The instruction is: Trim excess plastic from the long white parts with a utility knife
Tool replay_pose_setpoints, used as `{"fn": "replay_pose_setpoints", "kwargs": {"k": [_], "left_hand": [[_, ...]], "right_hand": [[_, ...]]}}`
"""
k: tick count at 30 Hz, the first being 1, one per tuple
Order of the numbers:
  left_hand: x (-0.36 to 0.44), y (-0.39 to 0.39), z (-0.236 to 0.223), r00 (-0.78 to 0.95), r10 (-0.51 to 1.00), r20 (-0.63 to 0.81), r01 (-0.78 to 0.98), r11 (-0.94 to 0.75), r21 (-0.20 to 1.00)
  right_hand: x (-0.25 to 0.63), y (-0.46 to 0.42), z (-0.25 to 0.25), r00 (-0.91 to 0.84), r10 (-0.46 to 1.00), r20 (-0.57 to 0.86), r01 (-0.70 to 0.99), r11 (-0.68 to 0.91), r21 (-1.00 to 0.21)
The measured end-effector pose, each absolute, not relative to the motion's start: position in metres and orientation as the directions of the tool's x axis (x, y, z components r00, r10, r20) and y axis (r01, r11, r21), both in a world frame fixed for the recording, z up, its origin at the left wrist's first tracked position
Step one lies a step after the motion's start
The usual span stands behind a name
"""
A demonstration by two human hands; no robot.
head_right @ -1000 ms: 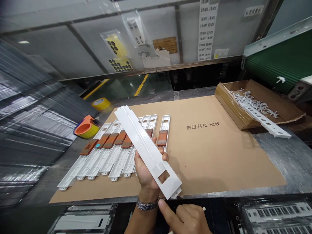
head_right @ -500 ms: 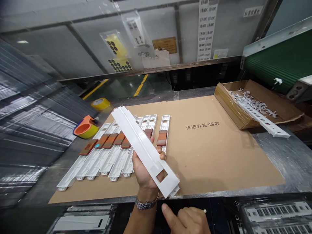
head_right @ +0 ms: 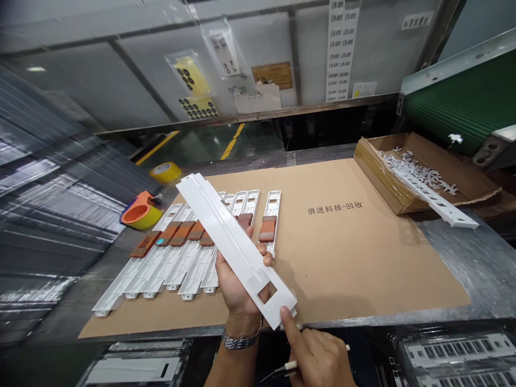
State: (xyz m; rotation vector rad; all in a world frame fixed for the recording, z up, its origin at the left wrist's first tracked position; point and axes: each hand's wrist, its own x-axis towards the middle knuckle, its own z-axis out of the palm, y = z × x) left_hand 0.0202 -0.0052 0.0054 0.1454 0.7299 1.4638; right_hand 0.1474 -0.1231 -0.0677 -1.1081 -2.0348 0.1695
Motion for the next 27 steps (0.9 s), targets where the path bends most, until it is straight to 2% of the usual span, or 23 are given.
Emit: {"fn": "replay_pose_setpoints", "kwargs": {"k": [6, 9, 11, 13, 15, 17, 21, 23, 27], "left_hand": [[0.015, -0.001, 0.002, -0.074, 0.930, -0.359, -0.849, 0.130, 0.512], [0.014, 0.000, 0.003, -0.093, 0.933, -0.347, -0.840, 0.114, 0.530], [0.014, -0.001, 0.004, -0.121, 0.938, -0.326, -0.829, 0.085, 0.553], [0.015, -0.002, 0.004, -0.138, 0.946, -0.292, -0.822, 0.056, 0.567], [0.015, -0.003, 0.004, -0.140, 0.955, -0.262, -0.822, 0.035, 0.568], [0.016, -0.004, 0.005, -0.145, 0.957, -0.251, -0.823, 0.024, 0.568], [0.018, -0.004, 0.006, -0.141, 0.958, -0.251, -0.826, 0.026, 0.563], [0.019, -0.003, 0.006, -0.121, 0.960, -0.254, -0.835, 0.040, 0.549], [0.022, -0.003, 0.006, -0.091, 0.961, -0.262, -0.848, 0.063, 0.526]], "right_hand": [[0.140, -0.136, -0.081, -0.276, 0.716, 0.642, 0.640, 0.634, -0.433], [0.151, -0.135, -0.073, -0.235, 0.751, 0.616, 0.601, 0.611, -0.515], [0.164, -0.129, -0.064, -0.147, 0.809, 0.569, 0.616, 0.525, -0.587], [0.180, -0.119, -0.060, -0.048, 0.883, 0.466, 0.694, 0.366, -0.620], [0.194, -0.104, -0.061, 0.048, 0.930, 0.365, 0.797, 0.185, -0.576], [0.206, -0.086, -0.070, 0.088, 0.937, 0.338, 0.883, 0.083, -0.462], [0.222, -0.054, -0.094, 0.008, 0.951, 0.308, 0.974, 0.062, -0.217], [0.228, -0.043, -0.102, -0.006, 0.956, 0.295, 0.981, 0.062, -0.183], [0.230, -0.036, -0.099, 0.023, 0.946, 0.323, 0.978, 0.046, -0.205]]}}
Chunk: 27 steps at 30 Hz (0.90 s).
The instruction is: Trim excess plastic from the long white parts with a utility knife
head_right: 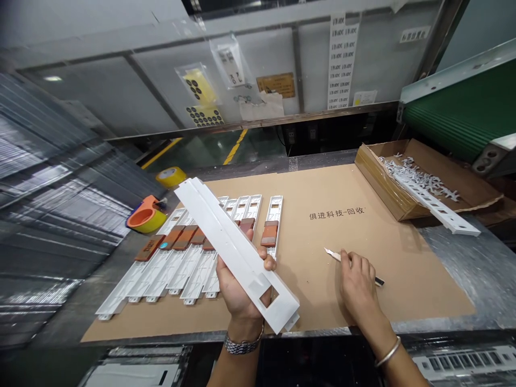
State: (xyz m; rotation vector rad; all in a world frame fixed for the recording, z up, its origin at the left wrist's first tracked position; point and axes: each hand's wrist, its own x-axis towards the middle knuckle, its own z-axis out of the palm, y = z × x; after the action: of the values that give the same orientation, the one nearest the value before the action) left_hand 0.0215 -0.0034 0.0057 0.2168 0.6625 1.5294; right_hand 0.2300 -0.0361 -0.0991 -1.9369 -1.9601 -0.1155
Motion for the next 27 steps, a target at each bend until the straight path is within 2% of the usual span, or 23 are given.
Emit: {"fn": "replay_pose_setpoints", "kwargs": {"k": [2, 3, 6, 8, 12, 17, 23, 27], "left_hand": [[0.024, -0.004, 0.006, -0.081, 0.960, -0.266, -0.853, 0.072, 0.518], [0.026, -0.004, 0.005, -0.075, 0.960, -0.268, -0.855, 0.077, 0.514], [0.032, -0.005, 0.004, -0.044, 0.967, -0.252, -0.852, 0.095, 0.514], [0.036, -0.006, 0.004, -0.030, 0.970, -0.240, -0.843, 0.104, 0.528], [0.042, -0.006, 0.003, -0.065, 0.968, -0.243, -0.822, 0.086, 0.562], [0.041, -0.006, 0.002, -0.029, 0.959, -0.283, -0.822, 0.138, 0.553], [0.042, -0.003, 0.008, 0.008, 0.938, -0.347, -0.821, 0.204, 0.533], [0.054, -0.010, 0.006, 0.053, 0.946, -0.319, -0.751, 0.248, 0.612]], "right_hand": [[0.224, -0.043, -0.087, 0.013, 0.940, 0.341, 0.965, 0.078, -0.251], [0.218, -0.048, -0.079, -0.011, 0.944, 0.331, 0.940, 0.122, -0.319], [0.195, -0.065, -0.051, -0.115, 0.965, 0.235, 0.741, 0.241, -0.626], [0.179, -0.072, -0.036, -0.155, 0.978, 0.138, 0.623, 0.205, -0.755], [0.161, -0.072, -0.019, -0.241, 0.969, -0.053, 0.498, 0.077, -0.864], [0.164, -0.070, -0.010, -0.301, 0.954, -0.006, 0.262, 0.076, -0.962], [0.169, -0.072, -0.011, -0.292, 0.955, -0.051, 0.149, -0.007, -0.989], [0.175, -0.076, -0.025, -0.312, 0.946, -0.090, 0.040, -0.081, -0.996]]}}
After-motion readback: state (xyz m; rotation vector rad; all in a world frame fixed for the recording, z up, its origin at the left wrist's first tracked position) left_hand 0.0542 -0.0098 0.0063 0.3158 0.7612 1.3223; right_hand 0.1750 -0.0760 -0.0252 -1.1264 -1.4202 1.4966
